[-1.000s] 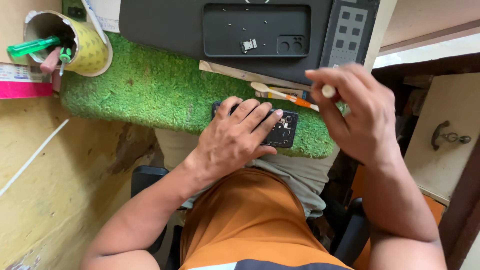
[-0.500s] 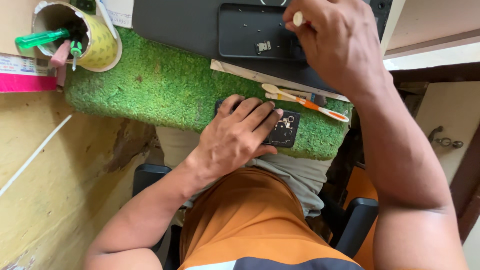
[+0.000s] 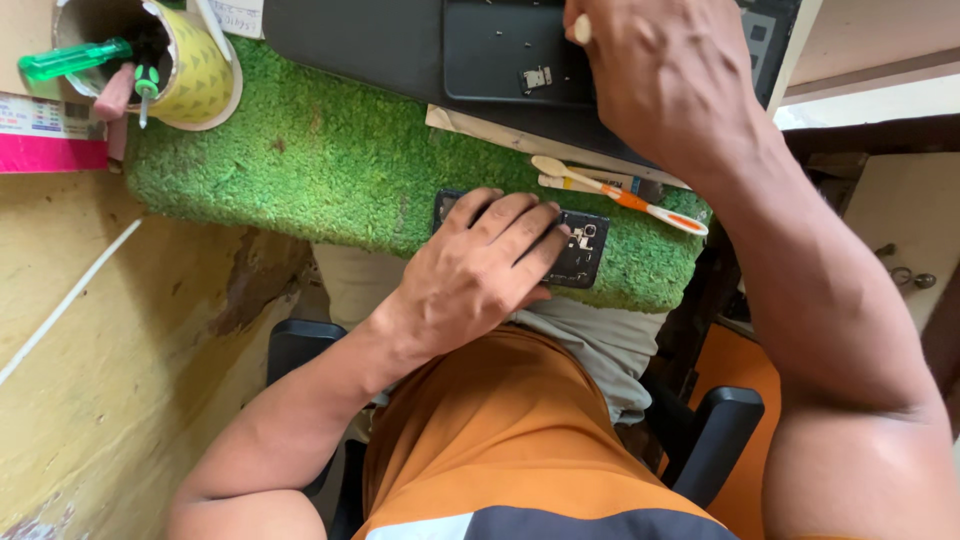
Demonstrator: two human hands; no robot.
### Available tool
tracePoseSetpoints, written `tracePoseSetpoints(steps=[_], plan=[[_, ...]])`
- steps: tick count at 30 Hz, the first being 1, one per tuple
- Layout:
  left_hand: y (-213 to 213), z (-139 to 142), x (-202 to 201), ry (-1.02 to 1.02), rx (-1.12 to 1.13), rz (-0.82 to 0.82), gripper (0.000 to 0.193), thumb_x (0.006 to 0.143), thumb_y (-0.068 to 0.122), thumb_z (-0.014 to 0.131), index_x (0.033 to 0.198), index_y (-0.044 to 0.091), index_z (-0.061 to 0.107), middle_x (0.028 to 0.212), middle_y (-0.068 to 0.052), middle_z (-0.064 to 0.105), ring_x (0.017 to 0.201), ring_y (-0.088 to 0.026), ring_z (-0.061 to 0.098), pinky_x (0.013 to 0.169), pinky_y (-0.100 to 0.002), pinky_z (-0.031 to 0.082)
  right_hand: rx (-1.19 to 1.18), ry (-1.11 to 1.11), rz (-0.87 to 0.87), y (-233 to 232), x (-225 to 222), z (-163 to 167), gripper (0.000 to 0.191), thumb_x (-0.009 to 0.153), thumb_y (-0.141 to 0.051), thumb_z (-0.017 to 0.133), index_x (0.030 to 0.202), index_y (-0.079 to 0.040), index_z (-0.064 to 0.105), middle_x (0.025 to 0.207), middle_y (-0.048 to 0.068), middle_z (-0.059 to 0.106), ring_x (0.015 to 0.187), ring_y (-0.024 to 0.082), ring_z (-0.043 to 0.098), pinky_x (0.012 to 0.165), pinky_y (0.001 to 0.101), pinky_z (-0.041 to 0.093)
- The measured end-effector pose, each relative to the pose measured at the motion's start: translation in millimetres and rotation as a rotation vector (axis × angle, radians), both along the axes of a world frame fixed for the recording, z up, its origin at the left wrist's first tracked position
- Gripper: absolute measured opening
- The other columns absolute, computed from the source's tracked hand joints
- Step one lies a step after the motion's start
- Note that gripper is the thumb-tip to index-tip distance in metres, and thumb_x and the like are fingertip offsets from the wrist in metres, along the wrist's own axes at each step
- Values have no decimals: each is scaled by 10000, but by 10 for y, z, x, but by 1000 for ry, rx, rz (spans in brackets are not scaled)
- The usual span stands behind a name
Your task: The person pries open the back cover of a smartphone by hand, removes it, and works on the internal components. They pick up a red-handled screwdriver and unscrew screws from the phone's interior while holding the phone steady on the bench.
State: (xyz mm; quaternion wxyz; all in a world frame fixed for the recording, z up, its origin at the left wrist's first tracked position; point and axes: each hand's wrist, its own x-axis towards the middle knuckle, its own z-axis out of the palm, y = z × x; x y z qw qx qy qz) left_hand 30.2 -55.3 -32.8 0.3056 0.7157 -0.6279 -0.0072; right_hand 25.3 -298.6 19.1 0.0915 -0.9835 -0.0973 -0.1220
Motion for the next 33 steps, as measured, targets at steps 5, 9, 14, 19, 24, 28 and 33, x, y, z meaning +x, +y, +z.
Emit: tracePoseSetpoints(steps=[5, 9, 14, 19, 24, 28, 33], plan=[[6, -41, -48, -35, -47, -50, 439, 854, 239, 761, 1211, -10, 699, 1262, -135, 667, 1223, -305, 598, 1098, -466, 440, 249, -3, -87, 102, -647, 185, 126, 1028, 96, 643, 1034, -8, 571, 977, 144, 614, 904, 332, 631, 733, 401, 498], [-2, -53, -62, -70, -89, -57, 410, 879, 252, 758, 1161, -41, 700, 1222, -169, 694, 1203, -328, 628, 1078, -466, 485, 511, 100, -188, 225, -1155, 138, 148, 977, 90, 655, 983, -25, 562, 979, 113, 619, 814, 236, 624, 650, 309, 484], [-10, -4, -86, -122, -165, -78, 327, 892, 224, 730, 1073, -48, 716, 1122, -195, 725, 1125, -362, 683, 1002, -451, 555, 632, 176, -259, 537, -1417, -78, 210, 861, 90, 701, 1017, -30, 627, 982, 111, 628, 868, 259, 648, 739, 343, 523], [1, 33, -103, -194, -232, -78, 174, 844, 144, 691, 949, 5, 697, 1055, -174, 730, 1058, -343, 728, 948, -420, 601, 628, 206, -291, 724, -1501, -208, 213, 842, 75, 724, 1012, -37, 664, 968, 125, 602, 847, 282, 631, 709, 360, 523], [19, 3, -86, -229, -278, -82, 142, 847, 148, 693, 918, 26, 683, 1041, -170, 727, 1040, -342, 736, 926, -416, 610, 562, 180, -281, 763, -1492, -241, 198, 841, 38, 754, 1004, -40, 674, 965, 124, 604, 872, 305, 623, 724, 385, 513], [23, -26, -68, -236, -282, -91, 156, 835, 159, 697, 923, 30, 691, 1035, -165, 733, 1032, -342, 739, 922, -414, 610, 560, 168, -282, 777, -1471, -255, 187, 854, 30, 758, 1004, -43, 674, 977, 121, 612, 895, 302, 633, 742, 384, 519], [25, -40, -56, -196, -296, -103, 130, 869, 150, 704, 942, 42, 698, 1040, -167, 730, 1037, -345, 734, 913, -412, 607, 633, 173, -343, 657, -1520, -228, 165, 890, 50, 717, 1020, -41, 669, 1022, 117, 628, 923, 271, 654, 782, 355, 530]])
